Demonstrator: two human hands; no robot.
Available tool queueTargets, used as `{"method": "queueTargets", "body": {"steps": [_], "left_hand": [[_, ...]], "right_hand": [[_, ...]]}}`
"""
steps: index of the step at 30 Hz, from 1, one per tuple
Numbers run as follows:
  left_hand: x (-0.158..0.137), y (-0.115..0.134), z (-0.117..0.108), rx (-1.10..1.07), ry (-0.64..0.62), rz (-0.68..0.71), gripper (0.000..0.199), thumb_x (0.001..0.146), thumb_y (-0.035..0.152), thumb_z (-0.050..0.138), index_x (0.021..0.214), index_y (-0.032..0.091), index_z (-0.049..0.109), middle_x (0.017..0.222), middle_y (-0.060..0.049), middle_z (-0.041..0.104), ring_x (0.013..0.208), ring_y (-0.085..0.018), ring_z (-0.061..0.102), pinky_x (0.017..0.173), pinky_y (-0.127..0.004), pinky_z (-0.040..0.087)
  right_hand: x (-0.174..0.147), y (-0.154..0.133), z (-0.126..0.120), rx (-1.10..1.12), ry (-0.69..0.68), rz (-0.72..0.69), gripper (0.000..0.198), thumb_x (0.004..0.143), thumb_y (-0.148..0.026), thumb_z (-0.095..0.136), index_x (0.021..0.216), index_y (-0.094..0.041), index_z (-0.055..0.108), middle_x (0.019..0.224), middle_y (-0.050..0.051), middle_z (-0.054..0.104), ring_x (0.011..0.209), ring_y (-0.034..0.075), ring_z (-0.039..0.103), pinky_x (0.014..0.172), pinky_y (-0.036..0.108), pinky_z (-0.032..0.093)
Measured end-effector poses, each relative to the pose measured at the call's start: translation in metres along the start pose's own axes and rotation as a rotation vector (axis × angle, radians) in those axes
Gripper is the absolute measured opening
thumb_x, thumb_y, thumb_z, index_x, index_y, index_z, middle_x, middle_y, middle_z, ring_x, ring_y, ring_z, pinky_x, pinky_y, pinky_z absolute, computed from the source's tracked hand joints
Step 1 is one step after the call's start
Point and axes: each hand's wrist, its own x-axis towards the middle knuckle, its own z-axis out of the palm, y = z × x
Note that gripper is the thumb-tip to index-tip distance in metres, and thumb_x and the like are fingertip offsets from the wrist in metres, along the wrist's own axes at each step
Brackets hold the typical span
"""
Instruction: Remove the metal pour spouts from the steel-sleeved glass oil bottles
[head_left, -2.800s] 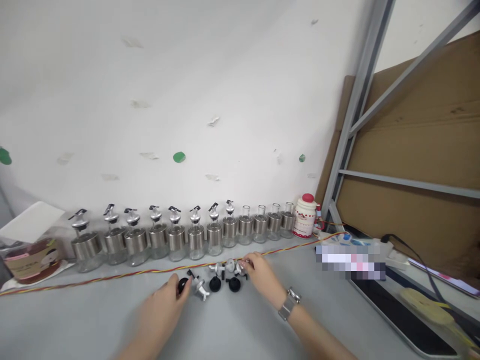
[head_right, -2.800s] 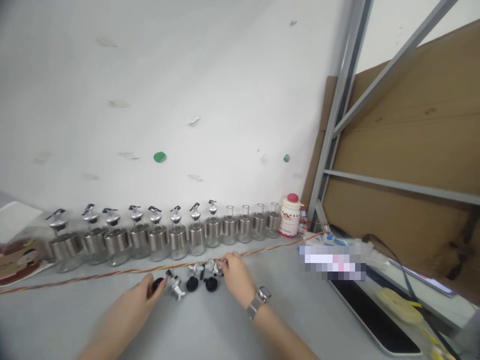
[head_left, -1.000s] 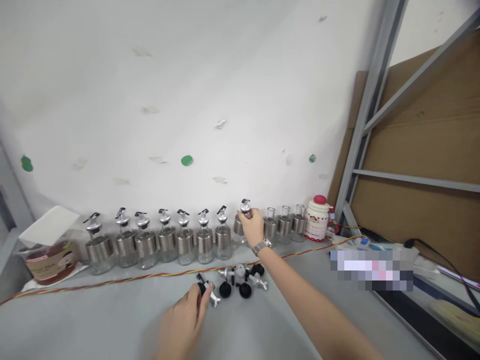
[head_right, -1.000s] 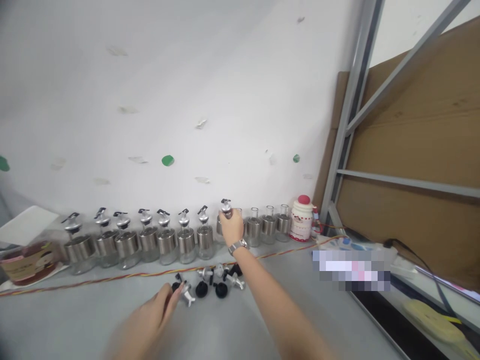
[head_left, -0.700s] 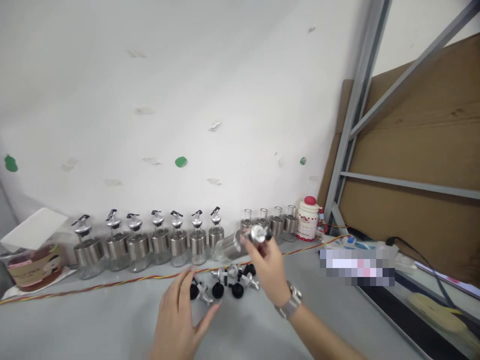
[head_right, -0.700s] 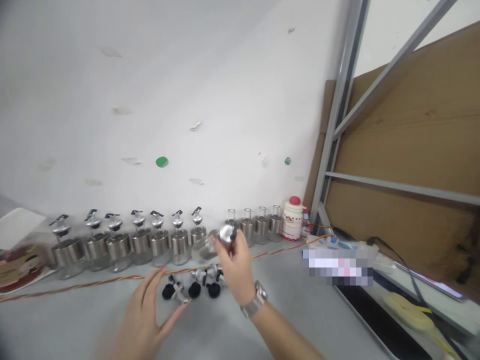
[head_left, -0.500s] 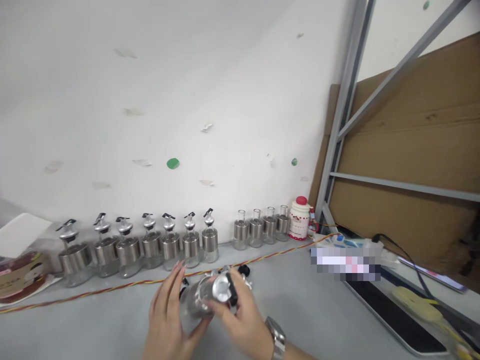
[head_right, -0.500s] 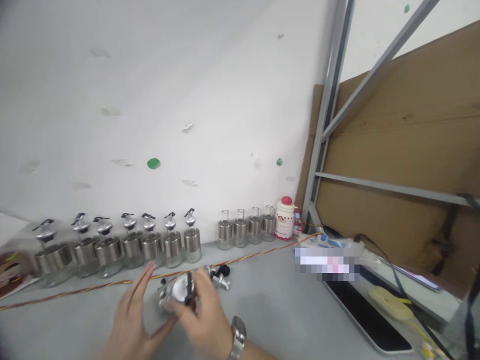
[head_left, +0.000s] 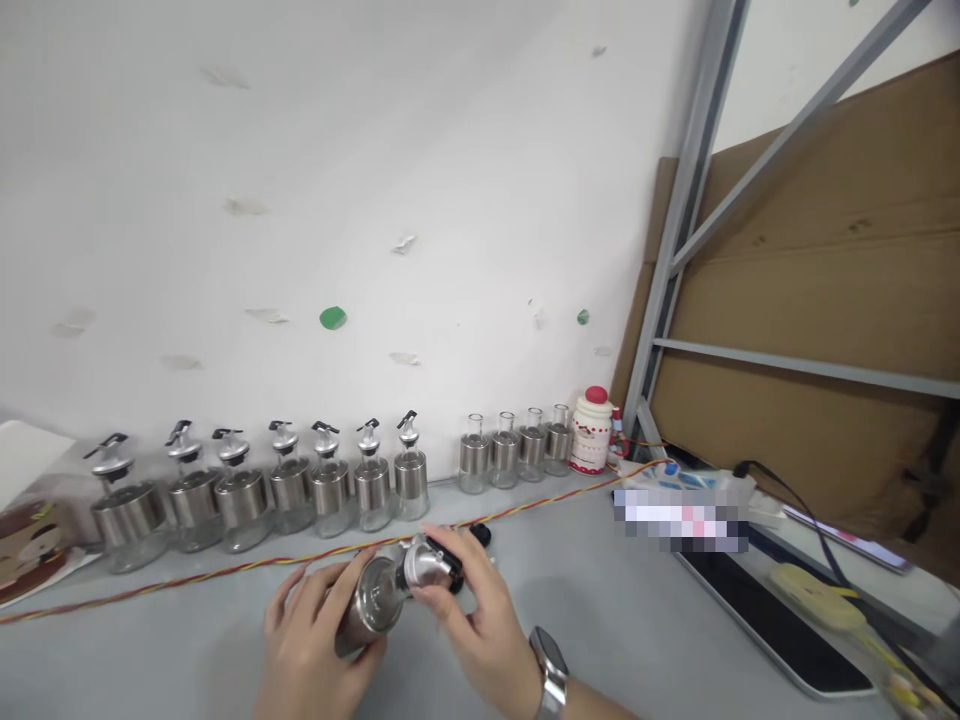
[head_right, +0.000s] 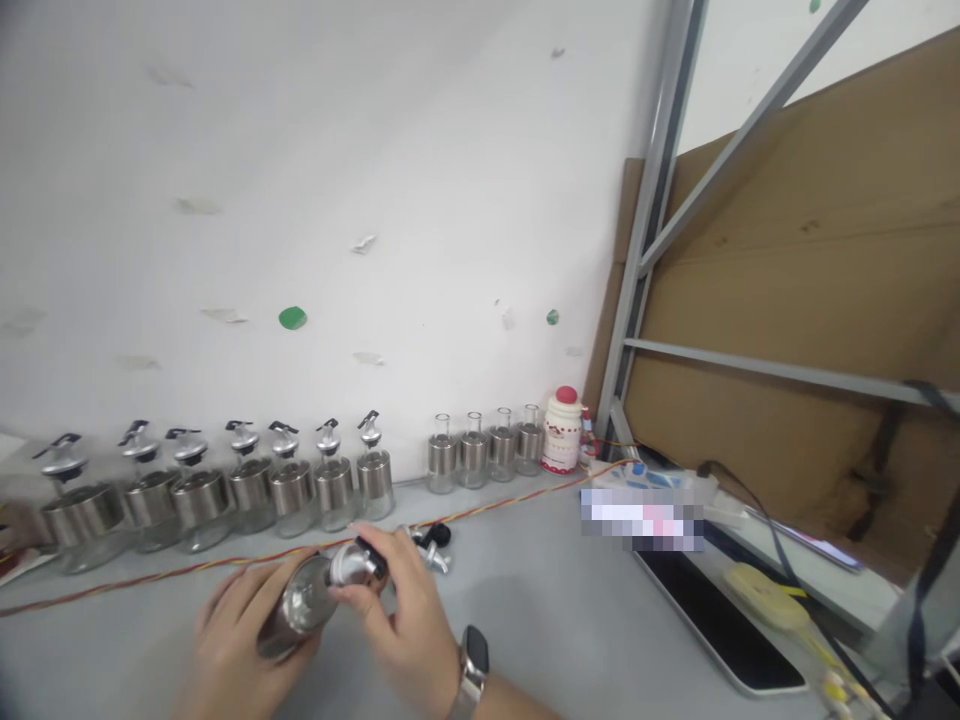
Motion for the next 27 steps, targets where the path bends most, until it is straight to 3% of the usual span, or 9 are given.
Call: {"method": "queueTargets", "body": {"steps": [6,11,17,22,27], "left_hand": [[0.000,0.000,-0.001,-0.024,0.021,0.027,0.055,0.055,0.015,0.054,0.109,0.026,0.047,0.087,-0.004,0.058,0.082,-0.022,0.054,0.084,-0.038,0.032],[-0.001,0.003,-0.003,-0.086,-0.060,0.074,0.057,0.054,0.012,0.052,0.109,0.024,0.048,0.082,-0.003,0.054,0.076,-0.019,0.054,0.075,-0.030,0.040],[-0.002,0.004,-0.004,-0.142,-0.138,0.024,0.056,0.056,0.010,0.050,0.109,0.026,0.047,0.083,-0.001,0.052,0.074,-0.016,0.055,0.060,-0.022,0.046],[-0.002,0.008,-0.006,-0.150,-0.147,-0.013,0.056,0.055,0.011,0.051,0.108,0.027,0.048,0.083,-0.002,0.052,0.076,-0.017,0.055,0.058,-0.022,0.047],[-0.001,0.006,-0.006,-0.132,-0.155,0.023,0.057,0.055,0.011,0.052,0.110,0.027,0.048,0.083,-0.002,0.053,0.075,-0.016,0.056,0.058,-0.021,0.048]], "right_hand": [[0.006,0.006,-0.005,-0.021,0.039,-0.057,0.016,0.083,-0.020,0.046,0.096,-0.021,0.056,0.080,0.003,0.055,0.074,0.014,0.052,0.068,0.026,0.042],[0.006,0.014,-0.008,-0.147,0.086,-0.175,0.010,0.081,-0.017,0.048,0.080,-0.017,0.058,0.066,0.002,0.053,0.064,0.014,0.049,0.063,0.027,0.039],[0.005,0.019,-0.009,-0.169,0.104,-0.209,0.018,0.082,-0.016,0.044,0.066,-0.017,0.052,0.057,-0.001,0.044,0.056,0.012,0.044,0.056,0.025,0.034],[0.004,0.018,-0.007,-0.124,0.136,-0.147,0.026,0.084,-0.019,0.041,0.058,-0.017,0.047,0.055,-0.001,0.041,0.052,0.011,0.043,0.052,0.024,0.033],[0.004,0.016,-0.008,-0.109,0.079,-0.146,0.028,0.085,-0.022,0.039,0.062,-0.016,0.054,0.055,0.000,0.045,0.053,0.012,0.045,0.053,0.024,0.035]]}}
